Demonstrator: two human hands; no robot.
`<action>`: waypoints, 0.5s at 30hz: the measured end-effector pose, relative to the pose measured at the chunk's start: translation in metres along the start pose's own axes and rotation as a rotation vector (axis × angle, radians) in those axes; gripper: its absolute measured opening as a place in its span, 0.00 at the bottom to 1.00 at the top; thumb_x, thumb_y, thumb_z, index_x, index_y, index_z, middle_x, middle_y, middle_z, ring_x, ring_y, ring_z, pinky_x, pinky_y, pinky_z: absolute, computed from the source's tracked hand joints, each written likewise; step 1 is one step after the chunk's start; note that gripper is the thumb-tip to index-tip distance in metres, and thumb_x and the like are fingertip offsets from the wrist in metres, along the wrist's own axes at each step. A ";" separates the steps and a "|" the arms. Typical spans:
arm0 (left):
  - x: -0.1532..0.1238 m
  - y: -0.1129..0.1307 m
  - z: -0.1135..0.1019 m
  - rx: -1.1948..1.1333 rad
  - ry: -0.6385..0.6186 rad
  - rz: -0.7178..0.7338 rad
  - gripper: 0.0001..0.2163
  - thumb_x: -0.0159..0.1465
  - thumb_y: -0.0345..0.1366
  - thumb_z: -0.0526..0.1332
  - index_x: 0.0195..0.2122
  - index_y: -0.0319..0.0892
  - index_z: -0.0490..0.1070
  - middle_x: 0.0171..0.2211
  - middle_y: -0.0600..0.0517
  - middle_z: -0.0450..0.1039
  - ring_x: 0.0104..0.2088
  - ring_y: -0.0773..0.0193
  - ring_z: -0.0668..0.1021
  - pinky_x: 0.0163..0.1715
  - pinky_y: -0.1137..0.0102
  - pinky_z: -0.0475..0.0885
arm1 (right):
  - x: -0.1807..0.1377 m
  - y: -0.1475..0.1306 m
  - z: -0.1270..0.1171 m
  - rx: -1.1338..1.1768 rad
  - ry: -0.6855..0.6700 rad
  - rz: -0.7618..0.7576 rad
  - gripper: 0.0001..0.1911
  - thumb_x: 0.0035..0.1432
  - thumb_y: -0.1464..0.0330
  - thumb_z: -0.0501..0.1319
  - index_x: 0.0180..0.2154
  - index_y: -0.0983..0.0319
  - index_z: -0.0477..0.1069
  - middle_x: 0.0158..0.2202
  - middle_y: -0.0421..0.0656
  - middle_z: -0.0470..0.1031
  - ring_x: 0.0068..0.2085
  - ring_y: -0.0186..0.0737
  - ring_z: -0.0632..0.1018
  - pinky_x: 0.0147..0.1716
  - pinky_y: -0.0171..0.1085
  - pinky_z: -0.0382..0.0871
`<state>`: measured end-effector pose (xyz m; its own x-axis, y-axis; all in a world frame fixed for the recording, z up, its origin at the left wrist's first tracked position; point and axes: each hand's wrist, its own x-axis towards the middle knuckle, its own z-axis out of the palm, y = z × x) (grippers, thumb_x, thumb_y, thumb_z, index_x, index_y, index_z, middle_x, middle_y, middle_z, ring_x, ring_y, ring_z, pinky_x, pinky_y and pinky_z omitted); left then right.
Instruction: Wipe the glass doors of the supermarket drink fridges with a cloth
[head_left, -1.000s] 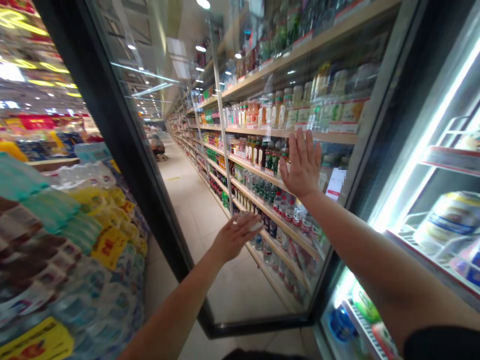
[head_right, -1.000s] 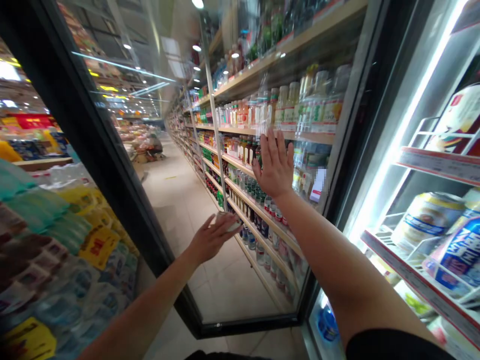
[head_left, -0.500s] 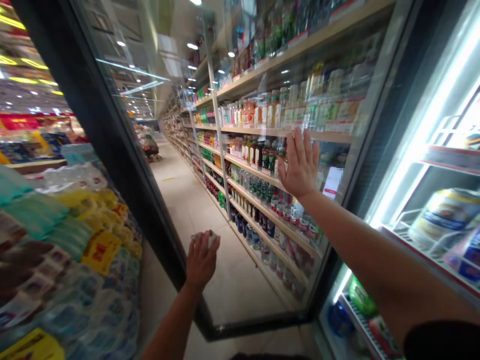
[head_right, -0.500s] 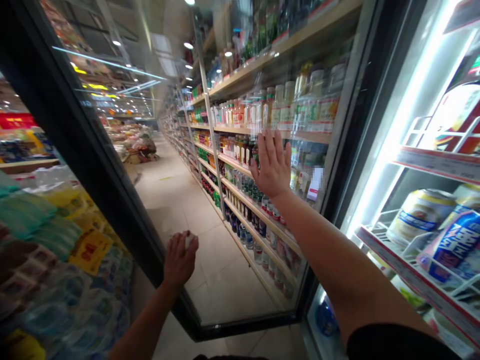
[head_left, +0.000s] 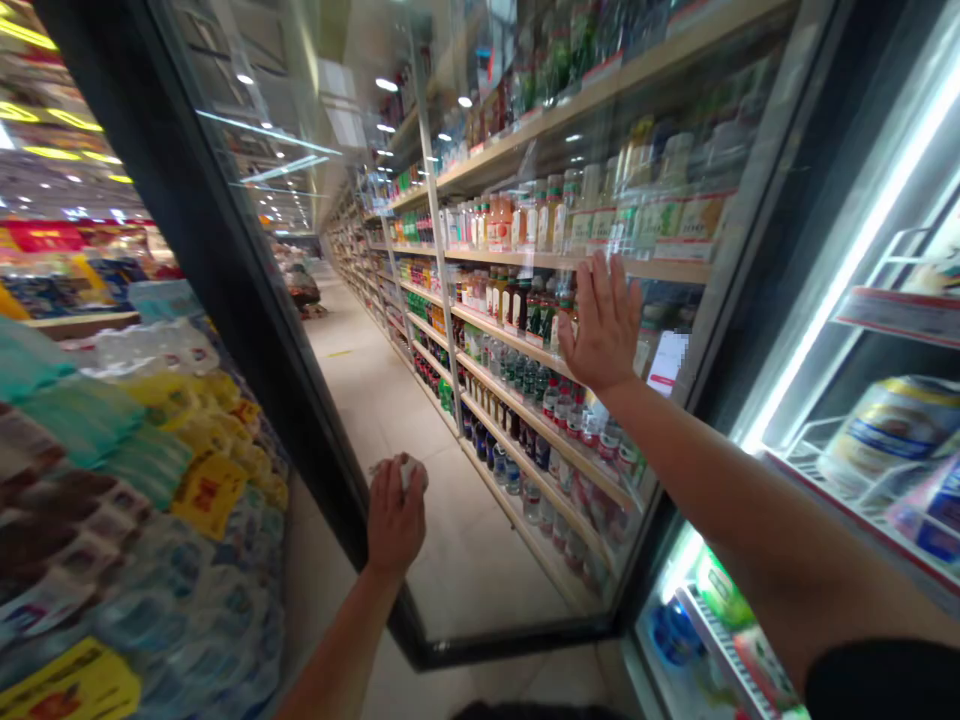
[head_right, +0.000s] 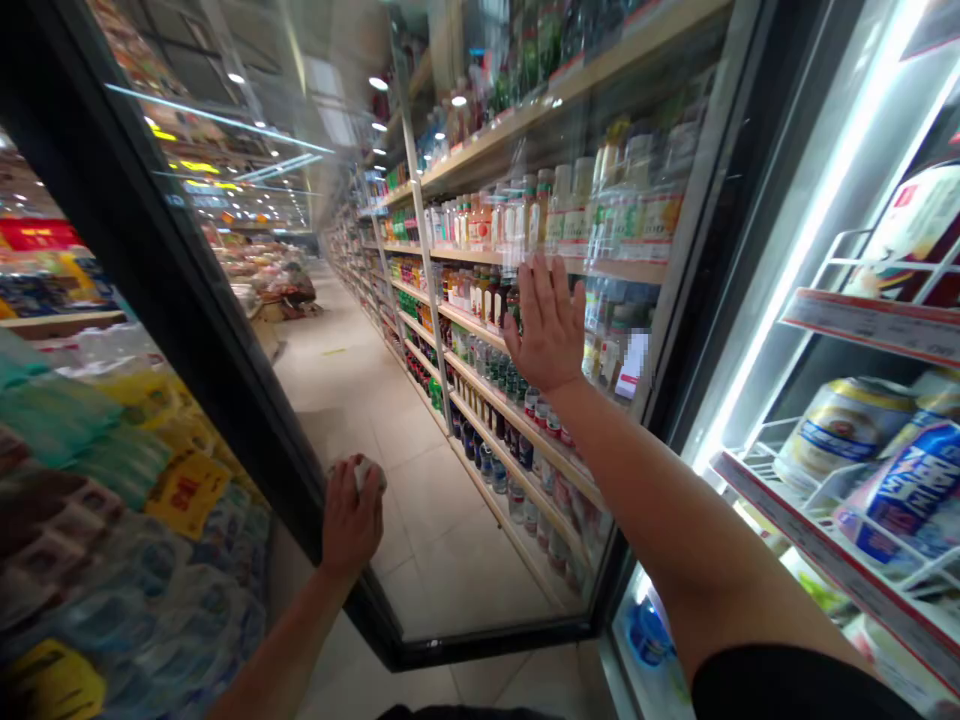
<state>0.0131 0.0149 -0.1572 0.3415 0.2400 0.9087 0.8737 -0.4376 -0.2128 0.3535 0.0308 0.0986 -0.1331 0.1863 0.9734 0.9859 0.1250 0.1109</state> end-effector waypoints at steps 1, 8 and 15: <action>-0.007 0.002 -0.002 -0.001 -0.011 0.006 0.36 0.68 0.21 0.55 0.74 0.42 0.41 0.73 0.37 0.37 0.72 0.40 0.47 0.67 0.41 0.56 | 0.000 0.000 0.000 0.003 -0.005 0.000 0.34 0.71 0.57 0.43 0.71 0.65 0.47 0.72 0.51 0.49 0.74 0.51 0.46 0.70 0.59 0.45; -0.025 0.011 -0.002 -0.048 -0.088 0.140 0.34 0.69 0.19 0.50 0.73 0.50 0.47 0.72 0.49 0.48 0.71 0.55 0.53 0.71 0.58 0.55 | 0.000 0.000 -0.001 -0.030 0.019 -0.020 0.34 0.70 0.57 0.44 0.71 0.66 0.48 0.72 0.51 0.50 0.74 0.51 0.48 0.70 0.58 0.47; -0.006 0.025 0.012 -0.067 -0.039 0.066 0.34 0.67 0.20 0.52 0.73 0.40 0.44 0.73 0.39 0.39 0.72 0.43 0.47 0.69 0.46 0.52 | 0.001 0.000 -0.001 0.007 -0.017 0.004 0.34 0.71 0.57 0.43 0.72 0.64 0.46 0.72 0.50 0.49 0.74 0.50 0.47 0.70 0.60 0.45</action>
<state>0.0373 0.0134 -0.1722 0.4121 0.2413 0.8786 0.8241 -0.5101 -0.2464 0.3537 0.0302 0.0998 -0.1304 0.2033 0.9704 0.9858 0.1310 0.1050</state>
